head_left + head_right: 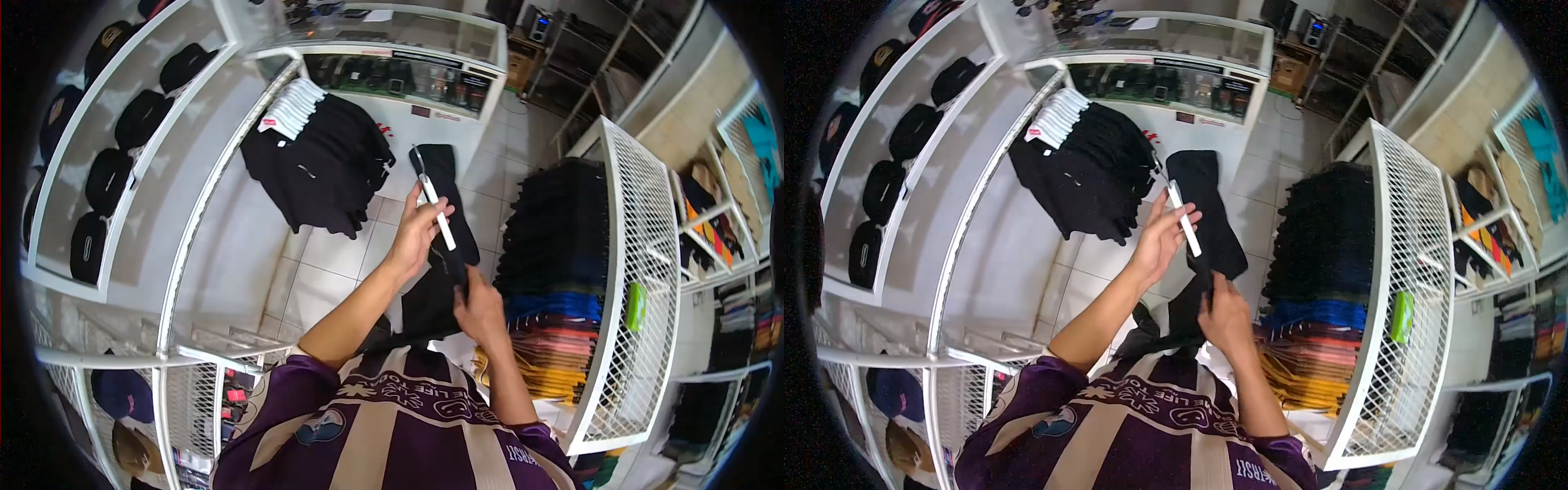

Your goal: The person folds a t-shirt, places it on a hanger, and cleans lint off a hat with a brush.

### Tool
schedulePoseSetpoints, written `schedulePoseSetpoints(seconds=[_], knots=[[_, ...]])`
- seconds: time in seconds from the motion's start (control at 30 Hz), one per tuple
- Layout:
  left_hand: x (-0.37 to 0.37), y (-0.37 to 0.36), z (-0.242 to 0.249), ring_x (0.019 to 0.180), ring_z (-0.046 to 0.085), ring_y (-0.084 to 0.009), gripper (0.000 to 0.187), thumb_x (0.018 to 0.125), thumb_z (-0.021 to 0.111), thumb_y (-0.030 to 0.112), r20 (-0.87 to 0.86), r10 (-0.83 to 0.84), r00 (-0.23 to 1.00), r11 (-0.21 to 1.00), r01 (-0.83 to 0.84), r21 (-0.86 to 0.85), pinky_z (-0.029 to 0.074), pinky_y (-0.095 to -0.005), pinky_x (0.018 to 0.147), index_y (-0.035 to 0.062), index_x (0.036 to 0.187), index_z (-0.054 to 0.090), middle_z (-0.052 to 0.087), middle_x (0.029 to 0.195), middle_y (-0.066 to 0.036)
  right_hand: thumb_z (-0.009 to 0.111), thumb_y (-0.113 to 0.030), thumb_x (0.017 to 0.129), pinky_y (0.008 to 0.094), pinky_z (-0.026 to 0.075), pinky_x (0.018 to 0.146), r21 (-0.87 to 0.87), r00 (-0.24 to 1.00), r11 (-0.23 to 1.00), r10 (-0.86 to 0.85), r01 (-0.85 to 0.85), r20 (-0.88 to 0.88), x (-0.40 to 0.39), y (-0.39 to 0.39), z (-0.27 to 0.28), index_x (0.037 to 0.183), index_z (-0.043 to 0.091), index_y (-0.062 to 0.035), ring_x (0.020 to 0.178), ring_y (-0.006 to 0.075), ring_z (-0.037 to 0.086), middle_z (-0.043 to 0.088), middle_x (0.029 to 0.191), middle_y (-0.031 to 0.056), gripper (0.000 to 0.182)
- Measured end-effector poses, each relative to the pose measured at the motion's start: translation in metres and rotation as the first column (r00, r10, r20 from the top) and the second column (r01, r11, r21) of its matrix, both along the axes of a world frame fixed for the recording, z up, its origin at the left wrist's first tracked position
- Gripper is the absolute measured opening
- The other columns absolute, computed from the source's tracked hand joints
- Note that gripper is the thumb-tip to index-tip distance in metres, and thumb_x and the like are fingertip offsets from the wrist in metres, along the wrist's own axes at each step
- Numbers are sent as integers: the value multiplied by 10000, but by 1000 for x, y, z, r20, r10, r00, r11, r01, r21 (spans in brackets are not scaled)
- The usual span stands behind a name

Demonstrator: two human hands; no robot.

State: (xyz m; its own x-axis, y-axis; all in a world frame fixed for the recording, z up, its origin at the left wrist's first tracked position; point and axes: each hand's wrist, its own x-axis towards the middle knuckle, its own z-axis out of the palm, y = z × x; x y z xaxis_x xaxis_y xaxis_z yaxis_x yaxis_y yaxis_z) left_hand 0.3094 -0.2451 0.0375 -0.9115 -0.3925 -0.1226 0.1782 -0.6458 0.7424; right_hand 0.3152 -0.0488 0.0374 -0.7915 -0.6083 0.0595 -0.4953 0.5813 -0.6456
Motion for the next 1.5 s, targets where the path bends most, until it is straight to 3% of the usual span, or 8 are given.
schedulePoseSetpoints(seconds=[0.23, 0.6, 0.73, 0.83, 0.93, 1.0, 1.17, 1.5], knots=[[50, -62, -2, 1235, 609, -239, 951, 1002, 704, 249, 148, 119, 982, 987, -100, -130, 489, -413, 1067, -15, 1670, 79, 601, 1329, -137, 700, -278, 980, 544, 541, 705, 52, 992, 992, 119, -117, -40, -18, -50, 61, 1039, 695, 8, 779, 501, 682, 697, 779, 262, 292], [71, -253, -31, 1160, 657, -178, 695, 973, 743, 170, 181, 525, 832, 750, -351, -560, 516, -336, 1000, -9, 1567, 429, 676, 1335, -130, 668, -317, 1001, 530, 556, 763, -228, 930, 902, 358, -366, -78, -69, -270, -49, 1116, 701, -46, 871, 468, 708, 738, 947, 257, 296], [78, -322, -13, 1208, 671, -261, 390, 986, 733, 203, 3, 639, 770, 336, -275, -901, 512, -349, 1018, 5, 1311, 652, 717, 1276, -165, 663, -322, 1010, 504, 556, 806, -290, 933, 887, 341, -360, -115, -82, -350, -86, 1174, 698, -16, 935, 466, 708, 737, 1045, 262, 348], [67, -360, 15, 1037, 663, -384, 323, 915, 732, 111, -404, 694, 595, -344, -219, -913, 524, -435, 911, 34, 1227, 707, 707, 1151, -173, 668, -301, 1014, 488, 559, 842, -344, 926, 859, 354, -379, -135, -93, -400, -99, 1197, 690, 12, 976, 460, 710, 735, 1096, 264, 364], [54, -393, 26, 1057, 658, -370, 287, 914, 726, 112, -414, 733, 540, -389, -167, -906, 517, -459, 909, 33, 1191, 715, 704, 1130, -164, 666, -293, 1022, 479, 567, 856, -371, 917, 839, 363, -398, -164, -101, -442, -112, 1209, 685, 7, 991, 458, 710, 731, 1115, 268, 354], [46, -403, 16, 979, 665, -366, 269, 921, 714, 136, -404, 736, 543, -383, -158, -910, 510, -476, 857, 29, 1168, 705, 691, 1081, -141, 653, -305, 1032, 481, 574, 843, -336, 914, 853, 344, -399, -215, -105, -463, -125, 1231, 673, -6, 996, 461, 709, 724, 1133, 273, 360], [31, -381, -58, 913, 728, -279, 456, 949, 754, 307, 142, 756, 638, 284, -125, -951, 571, -416, 846, 38, 1305, 660, 697, 1086, -144, 653, -323, 1029, 504, 578, 778, -217, 925, 917, 277, -335, -260, -104, -486, -157, 1248, 665, -15, 915, 462, 695, 668, 1049, 224, 378], [-14, -396, -127, 904, 726, -279, 801, 953, 754, 221, 125, 805, 580, 336, -271, -902, 571, -415, 846, 73, 1626, 346, 658, 1219, -217, 699, -151, 966, 451, 453, 859, -199, 847, 906, 246, -374, -471, -110, -467, -161, 1444, 636, -82, 984, 315, 578, 606, 1067, 145, 487]])
